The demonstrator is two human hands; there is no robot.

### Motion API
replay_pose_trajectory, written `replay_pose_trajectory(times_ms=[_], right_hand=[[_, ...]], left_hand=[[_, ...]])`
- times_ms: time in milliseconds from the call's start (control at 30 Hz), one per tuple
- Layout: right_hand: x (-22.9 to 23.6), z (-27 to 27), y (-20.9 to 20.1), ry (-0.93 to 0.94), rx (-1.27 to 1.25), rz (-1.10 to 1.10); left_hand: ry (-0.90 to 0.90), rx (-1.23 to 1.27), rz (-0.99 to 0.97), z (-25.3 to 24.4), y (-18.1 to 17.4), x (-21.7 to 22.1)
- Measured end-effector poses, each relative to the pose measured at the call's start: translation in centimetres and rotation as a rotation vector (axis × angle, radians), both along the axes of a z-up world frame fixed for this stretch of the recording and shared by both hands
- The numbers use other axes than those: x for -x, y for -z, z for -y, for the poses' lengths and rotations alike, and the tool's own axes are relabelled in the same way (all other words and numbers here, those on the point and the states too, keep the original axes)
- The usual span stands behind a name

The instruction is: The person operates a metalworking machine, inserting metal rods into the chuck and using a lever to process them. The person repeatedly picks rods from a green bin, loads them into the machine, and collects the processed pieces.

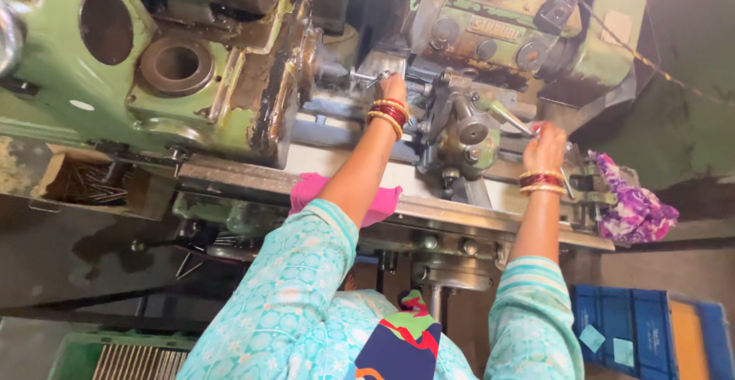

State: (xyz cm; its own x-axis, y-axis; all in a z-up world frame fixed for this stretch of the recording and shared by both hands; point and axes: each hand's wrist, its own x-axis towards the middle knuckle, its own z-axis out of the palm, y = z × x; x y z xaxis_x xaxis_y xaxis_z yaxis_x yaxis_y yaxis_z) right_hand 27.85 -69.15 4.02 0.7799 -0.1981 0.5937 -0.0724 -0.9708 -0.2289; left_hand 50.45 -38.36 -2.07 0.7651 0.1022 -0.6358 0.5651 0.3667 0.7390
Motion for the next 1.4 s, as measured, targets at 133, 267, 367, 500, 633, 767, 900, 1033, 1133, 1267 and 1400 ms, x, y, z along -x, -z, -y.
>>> replay_pose_trajectory(times_ms=[133, 267, 367, 500, 633, 767, 900, 1033, 1133, 1267, 1400], right_hand=[[0.5, -0.1, 3.0, 0.014, -0.060, 0.070], [1.4, -0.9, 3.5, 0.058, -0.161, 0.035], [1.3, -1.2, 2.6, 0.056, -0.123, 0.060], [1.3, -1.7, 2.0, 0.059, -0.170, 0.047], [1.6, -1.8, 1.9, 0.032, -0.158, 0.058], [1.3, -1.6, 1.9, 0.063, -0.183, 0.054], [1.2, -1.4, 2.1, 0.046, -0.145, 0.050], [1.1, -1.2, 2.2, 0.067, -0.150, 0.043], [1.1, -1.1, 2.6, 0.077, -0.153, 0.043], [0.7, -0.9, 2.7, 0.111, -0.229, 0.021], [0.9, -1.2, 2.5, 0.102, -0.202, 0.041]], left_hand=[[-0.225, -0.177, 0.346, 0.7, 3.0, -0.2], [-0.267, -0.210, 0.160, -0.5, 3.3, 0.4], [-0.317, -0.226, 0.274, -0.6, 1.4, 0.5], [-0.254, -0.252, 0.249, -1.1, -0.9, 1.5], [-0.254, -0.105, 0.222, -1.4, -2.4, 2.4], [-0.294, -0.175, 0.290, -1.5, -2.9, 2.6], [-0.279, -0.147, 0.269, -1.5, -3.0, 2.7], [-0.276, -0.143, 0.299, -1.6, -3.1, 2.7], [-0.261, -0.070, 0.215, -1.6, -2.8, 2.7], [-0.288, -0.126, 0.322, -1.6, -2.6, 2.5], [-0.281, -0.118, 0.308, -1.8, -2.6, 2.6]])
